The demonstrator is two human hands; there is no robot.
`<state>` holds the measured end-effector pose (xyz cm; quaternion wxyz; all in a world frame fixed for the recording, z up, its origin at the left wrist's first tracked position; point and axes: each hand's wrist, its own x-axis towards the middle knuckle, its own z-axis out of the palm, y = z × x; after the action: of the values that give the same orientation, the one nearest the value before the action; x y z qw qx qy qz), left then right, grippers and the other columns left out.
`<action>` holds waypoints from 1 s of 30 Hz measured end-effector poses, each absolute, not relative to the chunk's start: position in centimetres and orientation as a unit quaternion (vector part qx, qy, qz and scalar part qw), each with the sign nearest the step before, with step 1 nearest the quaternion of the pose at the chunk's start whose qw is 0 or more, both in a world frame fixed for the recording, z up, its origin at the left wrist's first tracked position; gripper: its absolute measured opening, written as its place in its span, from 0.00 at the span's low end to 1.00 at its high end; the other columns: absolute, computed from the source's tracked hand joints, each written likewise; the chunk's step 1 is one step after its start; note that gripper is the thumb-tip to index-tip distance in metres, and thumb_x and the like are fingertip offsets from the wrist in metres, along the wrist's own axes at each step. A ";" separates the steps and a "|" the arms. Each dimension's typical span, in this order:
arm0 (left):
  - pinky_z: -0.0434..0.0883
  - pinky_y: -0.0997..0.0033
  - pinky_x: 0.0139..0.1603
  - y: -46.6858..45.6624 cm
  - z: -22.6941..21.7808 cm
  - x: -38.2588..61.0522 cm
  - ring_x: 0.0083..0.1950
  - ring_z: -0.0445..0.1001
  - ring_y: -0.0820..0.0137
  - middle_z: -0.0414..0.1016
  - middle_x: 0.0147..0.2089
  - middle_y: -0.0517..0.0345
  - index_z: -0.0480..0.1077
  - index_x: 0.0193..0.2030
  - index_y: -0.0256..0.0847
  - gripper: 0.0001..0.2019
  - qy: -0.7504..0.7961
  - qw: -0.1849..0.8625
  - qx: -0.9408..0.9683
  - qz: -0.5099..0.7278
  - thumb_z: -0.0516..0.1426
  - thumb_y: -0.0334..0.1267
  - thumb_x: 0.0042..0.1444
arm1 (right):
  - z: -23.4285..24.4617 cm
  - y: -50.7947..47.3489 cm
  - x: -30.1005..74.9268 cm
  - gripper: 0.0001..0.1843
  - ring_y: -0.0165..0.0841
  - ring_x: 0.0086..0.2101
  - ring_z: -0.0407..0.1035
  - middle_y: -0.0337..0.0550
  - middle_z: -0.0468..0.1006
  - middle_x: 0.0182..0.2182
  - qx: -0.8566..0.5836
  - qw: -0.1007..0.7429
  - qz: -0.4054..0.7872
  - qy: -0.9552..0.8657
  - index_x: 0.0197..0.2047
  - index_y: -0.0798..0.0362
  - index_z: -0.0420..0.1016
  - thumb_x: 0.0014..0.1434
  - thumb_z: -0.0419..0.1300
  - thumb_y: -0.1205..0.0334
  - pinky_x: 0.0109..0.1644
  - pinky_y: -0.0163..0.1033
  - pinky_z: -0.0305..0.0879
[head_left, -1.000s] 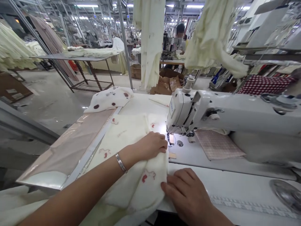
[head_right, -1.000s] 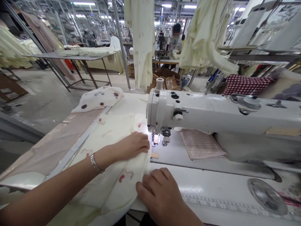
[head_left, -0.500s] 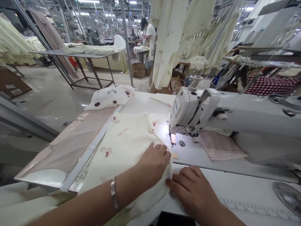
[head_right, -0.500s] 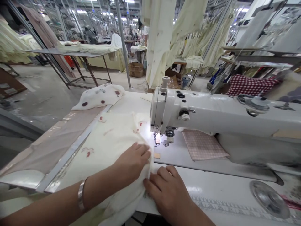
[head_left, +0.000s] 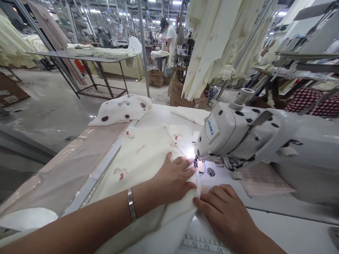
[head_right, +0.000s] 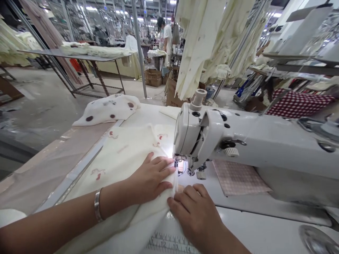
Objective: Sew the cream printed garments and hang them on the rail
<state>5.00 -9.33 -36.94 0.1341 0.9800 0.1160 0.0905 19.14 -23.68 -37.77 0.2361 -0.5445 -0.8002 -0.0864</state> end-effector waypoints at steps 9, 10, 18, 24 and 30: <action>0.53 0.40 0.56 -8.7 -37.6 5.1 0.55 0.61 0.58 0.64 0.55 0.47 0.64 0.50 0.39 0.13 0.076 0.099 0.982 0.142 0.48 0.40 0.62 | -38.1 -23.6 19.1 0.12 0.33 0.33 0.62 0.45 0.75 0.34 -0.563 0.265 -0.100 -0.776 0.38 0.54 0.74 0.58 0.51 0.74 0.38 0.41 0.53; 0.54 0.44 0.57 -8.5 -37.8 5.1 0.52 0.64 0.61 0.67 0.51 0.50 0.66 0.48 0.40 0.11 0.051 0.096 0.982 0.157 0.49 0.38 0.62 | -38.1 -23.6 19.1 0.12 0.34 0.35 0.63 0.46 0.75 0.35 -0.570 0.266 -0.103 -0.770 0.38 0.55 0.74 0.57 0.51 0.75 0.38 0.41 0.54; 0.63 0.67 0.48 -7.5 -38.4 5.6 0.40 0.67 0.71 0.72 0.40 0.58 0.70 0.39 0.41 0.07 -0.042 0.104 0.975 0.194 0.51 0.33 0.60 | -38.2 -23.8 19.6 0.13 0.34 0.36 0.63 0.44 0.76 0.42 -0.549 0.241 -0.089 -0.795 0.43 0.57 0.73 0.57 0.52 0.75 0.39 0.42 0.55; 0.64 0.68 0.47 -5.7 -38.5 6.9 0.41 0.68 0.70 0.73 0.40 0.56 0.71 0.35 0.38 0.10 -0.011 0.108 0.975 0.193 0.49 0.35 0.62 | -38.2 -21.5 21.1 0.10 0.33 0.34 0.64 0.44 0.76 0.35 -0.579 0.210 -0.113 -0.779 0.39 0.54 0.73 0.61 0.51 0.69 0.38 0.41 0.57; 0.65 0.73 0.45 -3.5 -38.0 9.0 0.39 0.68 0.72 0.70 0.34 0.58 0.70 0.30 0.40 0.09 0.061 0.107 0.979 0.162 0.52 0.35 0.59 | -38.9 -20.3 22.0 0.12 0.34 0.35 0.67 0.46 0.74 0.31 -0.609 0.185 -0.153 -0.756 0.43 0.56 0.73 0.61 0.50 0.69 0.41 0.42 0.63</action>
<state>8.98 -3.50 -38.00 0.1066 0.9791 0.0607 0.1621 22.04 -20.28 -38.94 0.1849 -0.6085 -0.7564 -0.1528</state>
